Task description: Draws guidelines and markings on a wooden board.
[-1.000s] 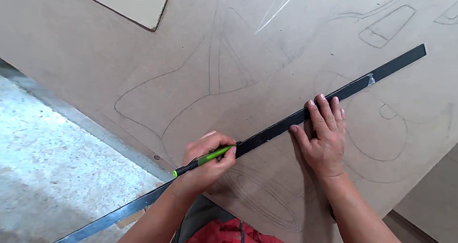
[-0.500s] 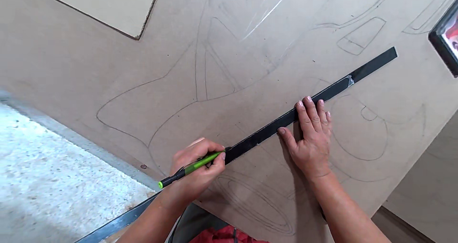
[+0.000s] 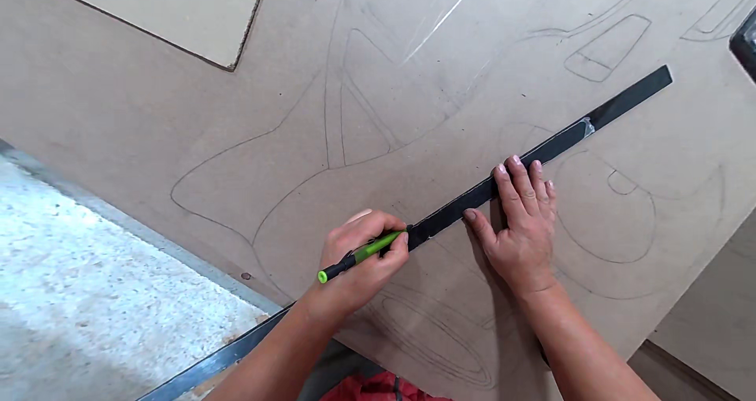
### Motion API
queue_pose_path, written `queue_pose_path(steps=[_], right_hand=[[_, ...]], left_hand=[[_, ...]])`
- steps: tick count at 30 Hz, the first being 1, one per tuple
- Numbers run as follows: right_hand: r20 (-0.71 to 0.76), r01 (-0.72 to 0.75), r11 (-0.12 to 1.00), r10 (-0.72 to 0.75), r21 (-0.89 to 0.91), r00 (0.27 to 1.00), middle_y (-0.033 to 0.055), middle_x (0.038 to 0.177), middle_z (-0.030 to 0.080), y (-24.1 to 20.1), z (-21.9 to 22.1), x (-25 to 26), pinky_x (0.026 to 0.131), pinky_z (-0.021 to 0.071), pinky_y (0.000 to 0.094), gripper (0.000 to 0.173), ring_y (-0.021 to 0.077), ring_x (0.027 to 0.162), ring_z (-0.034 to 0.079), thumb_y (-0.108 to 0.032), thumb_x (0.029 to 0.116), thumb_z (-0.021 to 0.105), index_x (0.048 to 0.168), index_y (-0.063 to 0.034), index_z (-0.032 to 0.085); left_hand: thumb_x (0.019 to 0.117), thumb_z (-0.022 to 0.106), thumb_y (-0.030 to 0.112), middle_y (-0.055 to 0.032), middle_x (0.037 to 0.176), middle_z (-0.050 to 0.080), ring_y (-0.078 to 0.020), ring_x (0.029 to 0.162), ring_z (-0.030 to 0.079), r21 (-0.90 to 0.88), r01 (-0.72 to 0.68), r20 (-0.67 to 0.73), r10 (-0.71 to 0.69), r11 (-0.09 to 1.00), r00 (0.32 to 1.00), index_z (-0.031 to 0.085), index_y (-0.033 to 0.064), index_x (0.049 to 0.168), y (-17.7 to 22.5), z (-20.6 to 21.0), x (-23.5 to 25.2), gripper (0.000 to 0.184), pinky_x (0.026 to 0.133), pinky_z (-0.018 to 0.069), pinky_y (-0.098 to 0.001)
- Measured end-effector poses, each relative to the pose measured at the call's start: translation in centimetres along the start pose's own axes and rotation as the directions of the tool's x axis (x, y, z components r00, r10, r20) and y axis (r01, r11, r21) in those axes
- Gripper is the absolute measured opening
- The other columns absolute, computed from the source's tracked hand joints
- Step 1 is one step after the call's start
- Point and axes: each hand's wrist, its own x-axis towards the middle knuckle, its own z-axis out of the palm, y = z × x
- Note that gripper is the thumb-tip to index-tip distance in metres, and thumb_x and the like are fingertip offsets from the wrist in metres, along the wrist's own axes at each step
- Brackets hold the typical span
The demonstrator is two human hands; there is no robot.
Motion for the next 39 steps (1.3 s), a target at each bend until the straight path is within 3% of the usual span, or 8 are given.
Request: queue_pose_path(steps=[9, 17, 33, 39], right_hand=[[-0.009, 0.003, 1.000, -0.002, 0.018, 1.000, 0.0009, 0.165, 0.039, 0.0, 0.0, 0.0, 0.128, 0.0178, 0.0590, 0.076, 0.0267, 0.156, 0.028, -0.067, 0.0943, 0.057, 0.155, -0.0221, 0.051], [-0.005, -0.002, 1.000, 0.002, 0.020, 1.000, 0.0001, 0.166, 0.039, 0.0, 0.0, 0.0, 0.128, 0.0181, 0.0584, 0.077, 0.0262, 0.156, 0.027, -0.068, 0.0945, 0.056, 0.155, -0.0222, 0.051], [0.011, -0.002, 0.999, 0.002, 0.032, 1.000, -0.0026, 0.167, 0.037, 0.1, 0.0, 0.0, 0.129, 0.0166, 0.0574, 0.077, 0.0234, 0.157, 0.025, -0.068, 0.0947, 0.057, 0.157, -0.0238, 0.048], [0.018, 0.010, 0.997, -0.011, 0.072, 1.000, -0.0015, 0.166, 0.038, 0.3, -0.4, -0.2, 0.128, 0.0181, 0.0577, 0.076, 0.0250, 0.157, 0.026, -0.067, 0.0941, 0.060, 0.156, -0.0229, 0.050]], left_hand=[[0.0905, 0.070, 0.022, 0.0112, 0.077, 0.070, -0.0006, 0.061, 0.064, -0.105, 0.152, -0.004, -0.154, 0.983, 0.988, 0.074, 0.0208, 0.099, 0.9, -0.2, 0.9, 0.009, 0.050, 0.0530, -0.0191], [0.0895, 0.070, 0.019, 0.0099, 0.080, 0.069, -0.0003, 0.063, 0.062, -0.089, 0.044, 0.038, -0.041, 0.995, 0.998, 0.074, 0.0174, 0.096, 0.5, 0.3, 1.4, 0.008, 0.051, 0.0520, -0.0174], [0.0928, 0.069, 0.020, 0.0102, 0.075, 0.067, 0.0006, 0.061, 0.059, -0.071, -0.012, 0.079, 0.017, 0.997, 0.997, 0.075, 0.0173, 0.098, 2.3, 3.6, 5.3, 0.008, 0.052, 0.0487, -0.0182], [0.0956, 0.069, 0.021, 0.0040, 0.081, 0.072, -0.0085, 0.064, 0.067, -0.203, 0.126, 0.018, -0.125, 0.971, 0.992, 0.074, 0.0166, 0.103, 1.7, -0.1, 1.8, 0.010, 0.056, 0.0578, -0.0260]])
